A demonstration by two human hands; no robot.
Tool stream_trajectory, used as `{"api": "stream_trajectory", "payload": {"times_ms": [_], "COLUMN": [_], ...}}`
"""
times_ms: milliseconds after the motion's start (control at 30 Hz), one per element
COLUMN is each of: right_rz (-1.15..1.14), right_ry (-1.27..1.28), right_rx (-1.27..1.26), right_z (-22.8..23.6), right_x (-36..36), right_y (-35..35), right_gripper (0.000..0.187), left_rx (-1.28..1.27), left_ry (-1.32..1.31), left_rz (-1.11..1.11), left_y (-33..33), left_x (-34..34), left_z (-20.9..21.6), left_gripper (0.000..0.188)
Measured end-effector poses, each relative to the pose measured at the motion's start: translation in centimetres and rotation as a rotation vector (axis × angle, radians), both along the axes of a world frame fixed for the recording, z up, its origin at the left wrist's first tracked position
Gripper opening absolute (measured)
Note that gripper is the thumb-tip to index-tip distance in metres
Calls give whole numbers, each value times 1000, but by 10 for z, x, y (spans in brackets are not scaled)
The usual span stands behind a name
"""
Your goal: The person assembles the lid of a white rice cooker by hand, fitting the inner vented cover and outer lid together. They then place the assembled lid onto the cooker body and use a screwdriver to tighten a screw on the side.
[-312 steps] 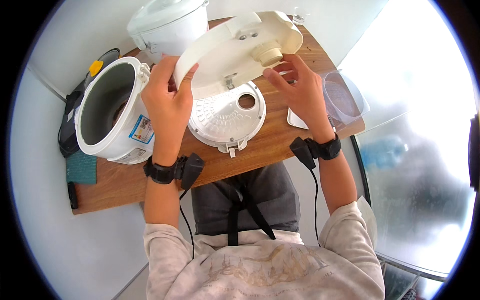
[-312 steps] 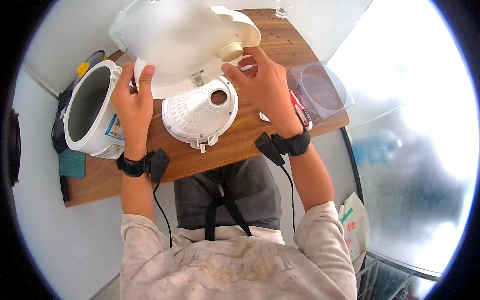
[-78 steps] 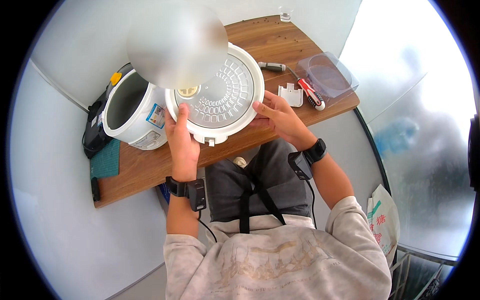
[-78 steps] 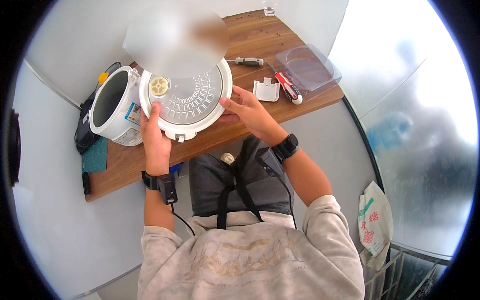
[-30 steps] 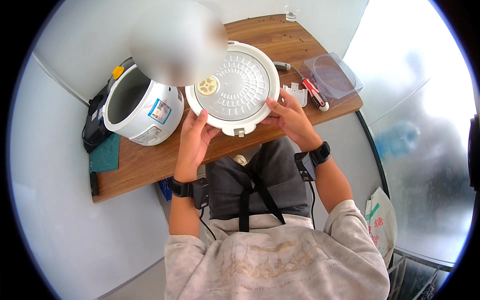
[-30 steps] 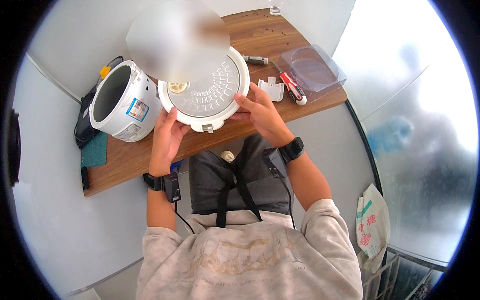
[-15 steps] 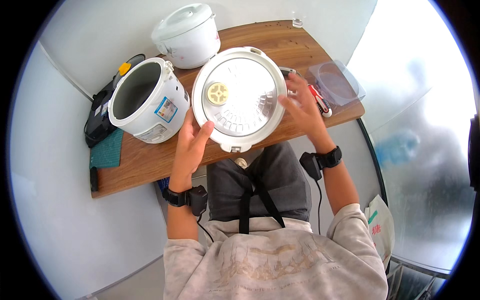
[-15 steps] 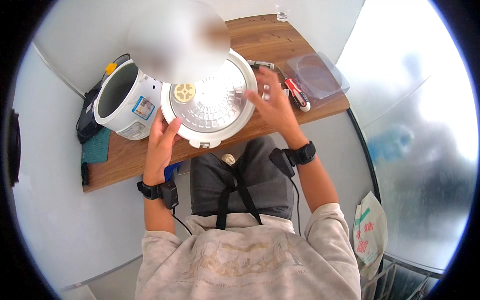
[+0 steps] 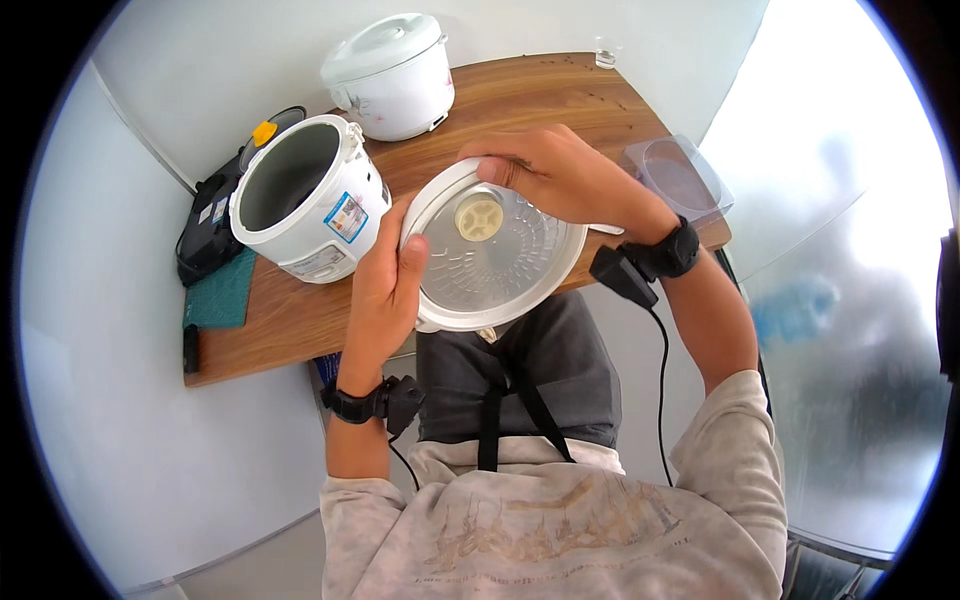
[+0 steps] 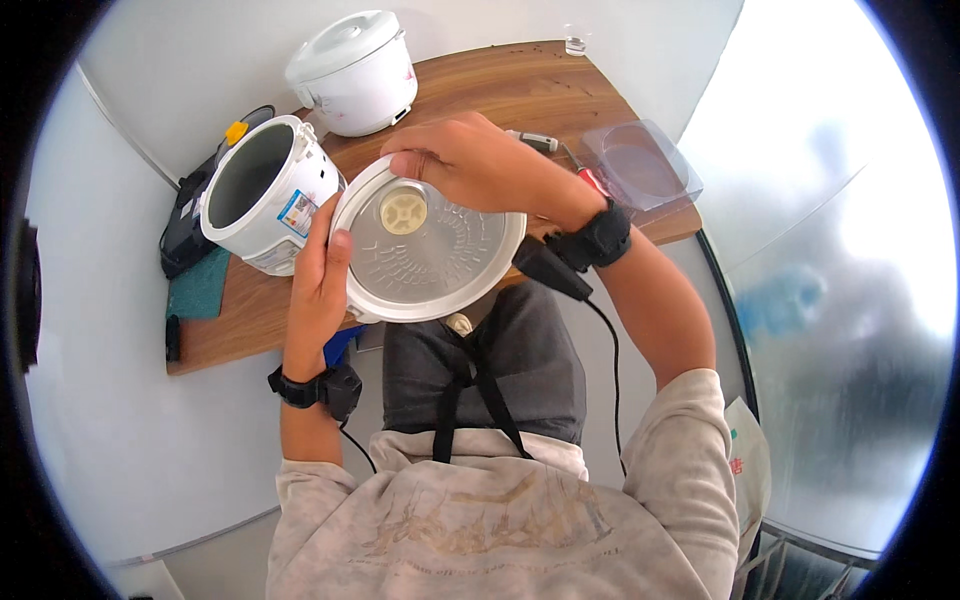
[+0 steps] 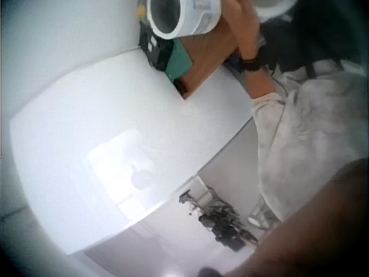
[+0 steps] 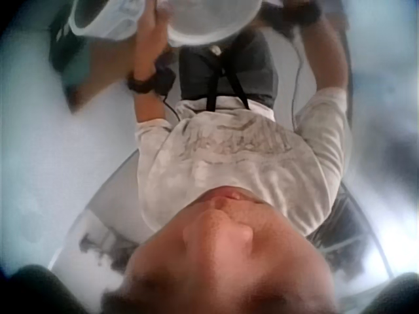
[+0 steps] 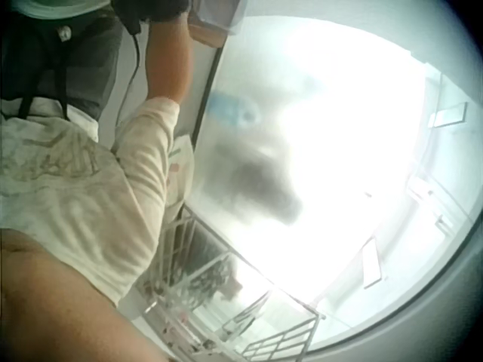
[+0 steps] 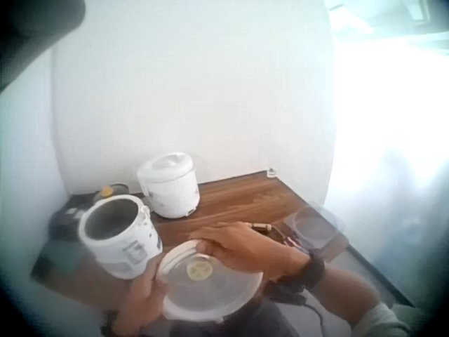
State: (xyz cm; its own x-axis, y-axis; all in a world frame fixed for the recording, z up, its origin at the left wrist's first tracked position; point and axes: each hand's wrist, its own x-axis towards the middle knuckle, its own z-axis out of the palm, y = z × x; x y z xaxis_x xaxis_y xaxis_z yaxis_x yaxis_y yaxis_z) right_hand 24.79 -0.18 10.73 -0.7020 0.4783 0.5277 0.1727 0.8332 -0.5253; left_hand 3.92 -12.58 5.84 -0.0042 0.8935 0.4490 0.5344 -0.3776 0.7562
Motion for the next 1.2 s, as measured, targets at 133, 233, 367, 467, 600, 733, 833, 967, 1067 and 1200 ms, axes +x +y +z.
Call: {"api": "stream_trajectory", "payload": {"times_ms": [133,233,367,467,600,733,833,967,1067,1200], "right_rz": [-98,-108,-126,-143,-192,-247,-276,-336,-348,-395], "right_ry": [43,120,163,167,196,224,229,214,203,222], "right_rx": [-56,8,57,-32,-95,-165,-202,-228,-221,-191], "right_z": [-6,-11,-19,-26,-35,-36,-38,-54,-64,-75], "right_x": [-3,-4,-1,0,0,1,2,-1,-3,0], "right_y": [-9,-10,-10,-11,-11,-6,-1,10,18,27], "right_gripper": [25,25,27,28,29,27,27,27,26,27], "left_rx": [59,121,184,190,83,34,-83,-162,-243,-307], "left_ry": [-23,34,90,128,50,-57,-128,-115,61,191], "left_rz": [54,96,111,112,90,133,145,173,247,263], "left_y": [3,4,7,11,17,29,39,52,58,65], "left_x": [3,4,6,6,4,6,2,1,2,-8], "left_z": [-1,-1,5,10,17,18,21,18,17,8], "left_gripper": [46,42,35,34,37,42,45,49,55,64]}}
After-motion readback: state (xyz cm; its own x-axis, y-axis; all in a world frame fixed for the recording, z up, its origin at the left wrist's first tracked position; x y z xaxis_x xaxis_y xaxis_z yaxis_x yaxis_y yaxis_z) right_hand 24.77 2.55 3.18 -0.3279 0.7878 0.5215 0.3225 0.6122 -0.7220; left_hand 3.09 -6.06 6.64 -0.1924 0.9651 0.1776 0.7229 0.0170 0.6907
